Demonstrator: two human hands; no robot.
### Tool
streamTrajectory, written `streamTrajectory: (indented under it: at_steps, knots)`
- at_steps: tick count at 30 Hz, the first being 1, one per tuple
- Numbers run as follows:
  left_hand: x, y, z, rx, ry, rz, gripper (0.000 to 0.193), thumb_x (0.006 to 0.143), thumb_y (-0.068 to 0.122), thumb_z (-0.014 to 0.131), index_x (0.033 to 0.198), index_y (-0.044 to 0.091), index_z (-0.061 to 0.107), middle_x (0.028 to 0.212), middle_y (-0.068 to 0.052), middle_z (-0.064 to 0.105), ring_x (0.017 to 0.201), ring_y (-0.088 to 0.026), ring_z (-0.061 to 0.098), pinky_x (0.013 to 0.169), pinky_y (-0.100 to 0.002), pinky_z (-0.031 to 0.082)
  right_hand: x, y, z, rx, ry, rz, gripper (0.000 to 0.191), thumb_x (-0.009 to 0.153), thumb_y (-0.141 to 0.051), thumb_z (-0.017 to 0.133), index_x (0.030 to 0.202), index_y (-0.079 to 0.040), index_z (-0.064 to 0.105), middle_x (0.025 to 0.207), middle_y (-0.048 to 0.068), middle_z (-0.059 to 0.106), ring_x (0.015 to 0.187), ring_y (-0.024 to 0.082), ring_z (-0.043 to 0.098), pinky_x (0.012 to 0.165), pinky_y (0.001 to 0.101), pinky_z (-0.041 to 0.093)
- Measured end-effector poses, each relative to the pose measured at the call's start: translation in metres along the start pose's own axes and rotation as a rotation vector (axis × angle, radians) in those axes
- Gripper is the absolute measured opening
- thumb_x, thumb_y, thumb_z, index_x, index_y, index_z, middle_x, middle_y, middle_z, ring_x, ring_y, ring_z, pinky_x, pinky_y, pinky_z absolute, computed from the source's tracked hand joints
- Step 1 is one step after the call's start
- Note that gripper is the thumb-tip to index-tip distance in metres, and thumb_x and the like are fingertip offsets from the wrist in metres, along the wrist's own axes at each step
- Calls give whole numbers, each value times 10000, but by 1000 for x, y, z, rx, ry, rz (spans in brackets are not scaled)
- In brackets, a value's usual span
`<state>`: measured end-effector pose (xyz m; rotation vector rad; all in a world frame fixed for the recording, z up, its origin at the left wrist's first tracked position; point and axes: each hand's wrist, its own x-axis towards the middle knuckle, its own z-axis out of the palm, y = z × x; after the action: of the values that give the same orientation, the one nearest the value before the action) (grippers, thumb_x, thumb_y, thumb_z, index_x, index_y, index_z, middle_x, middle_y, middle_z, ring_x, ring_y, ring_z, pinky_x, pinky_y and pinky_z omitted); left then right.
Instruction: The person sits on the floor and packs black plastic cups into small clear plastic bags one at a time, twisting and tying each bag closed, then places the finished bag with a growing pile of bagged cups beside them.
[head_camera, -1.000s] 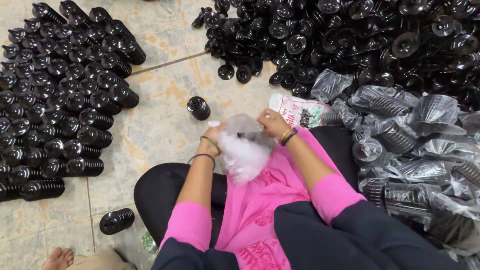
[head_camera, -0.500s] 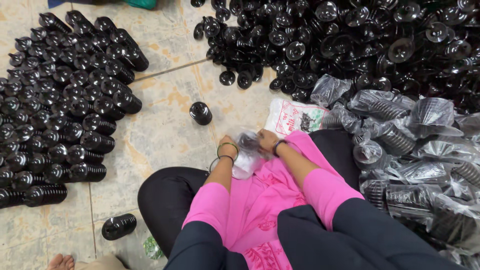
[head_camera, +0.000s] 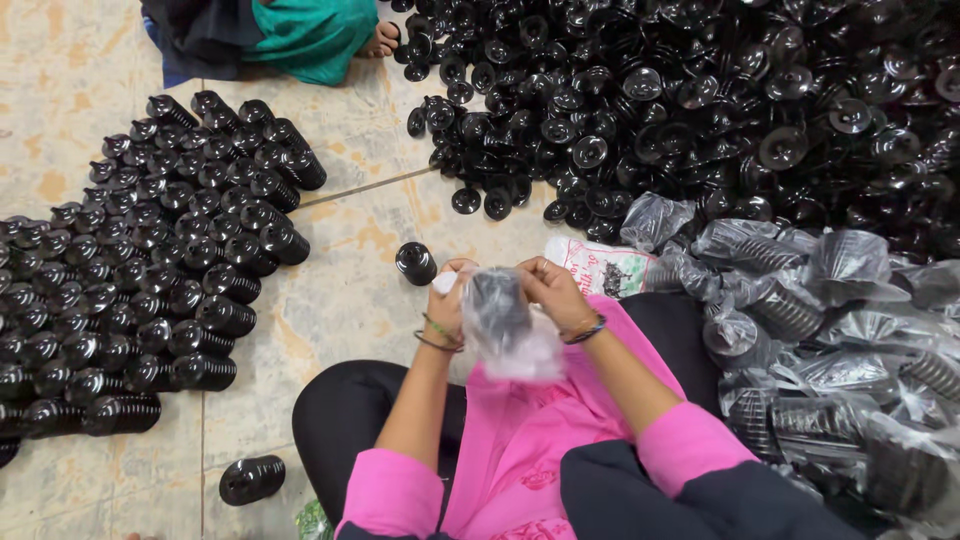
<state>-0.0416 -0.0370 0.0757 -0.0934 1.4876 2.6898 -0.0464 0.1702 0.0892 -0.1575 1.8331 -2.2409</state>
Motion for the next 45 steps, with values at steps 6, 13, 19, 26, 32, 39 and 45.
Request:
streamTrajectory:
  at_steps: [6, 13, 19, 26, 32, 39, 45]
  knots:
    - [-57, 82, -3, 572, -350, 164, 92, 962, 104, 674, 1009, 28, 697, 1029, 4, 692, 983, -104, 619, 874, -269, 496, -45, -51, -31, -33, -174, 47, 159, 986, -150, 673, 1053, -7, 654, 899, -29, 650, 796, 39, 606, 717, 228, 527]
    - [-60, 44, -27, 1120, -150, -102, 173, 891, 181, 786, 934, 26, 721, 795, -58, 703, 730, -169, 625, 698, -296, 533, -44, -5, -45, -367, -35, 15, 137, 962, -150, 684, 991, -17, 687, 857, 10, 722, 758, 66, 647, 682, 240, 537]
    - [-27, 3, -53, -68, 72, -438, 152, 918, 249, 691, 929, 106, 743, 779, -21, 704, 600, -135, 616, 517, -313, 503, -46, 32, -13, -776, 11, 41, 186, 989, -184, 633, 1027, -24, 721, 873, 115, 738, 770, 212, 723, 706, 331, 551]
    - [-48, -7, -31, 225, -240, -547, 154, 970, 219, 697, 983, 66, 680, 835, -28, 706, 680, -123, 654, 564, -298, 522, -76, 6, 40, -797, -99, -344, 119, 855, -127, 721, 940, -45, 731, 938, 122, 695, 891, 285, 685, 787, 366, 542]
    - [-63, -2, -19, 230, -421, -452, 127, 969, 188, 711, 999, 98, 626, 923, -2, 690, 819, -77, 636, 703, -253, 527, -64, -9, 21, -524, -83, -395, 89, 899, -76, 687, 968, -22, 674, 1107, 125, 705, 1040, 261, 653, 901, 368, 492]
    - [-69, -23, -2, 679, -357, 38, 183, 961, 130, 705, 942, 33, 551, 869, -52, 611, 828, -94, 584, 713, -279, 522, -60, 13, 15, -558, -94, -12, 234, 1039, -242, 586, 1116, -22, 581, 988, 112, 731, 932, 195, 703, 858, 334, 553]
    - [-72, -14, -1, 826, -224, 194, 164, 971, 112, 670, 922, 22, 541, 786, -118, 653, 731, -150, 608, 684, -302, 513, -54, 3, 10, -470, -309, -194, 490, 878, -229, 788, 1254, 19, 595, 1067, 68, 675, 961, 156, 622, 874, 334, 517]
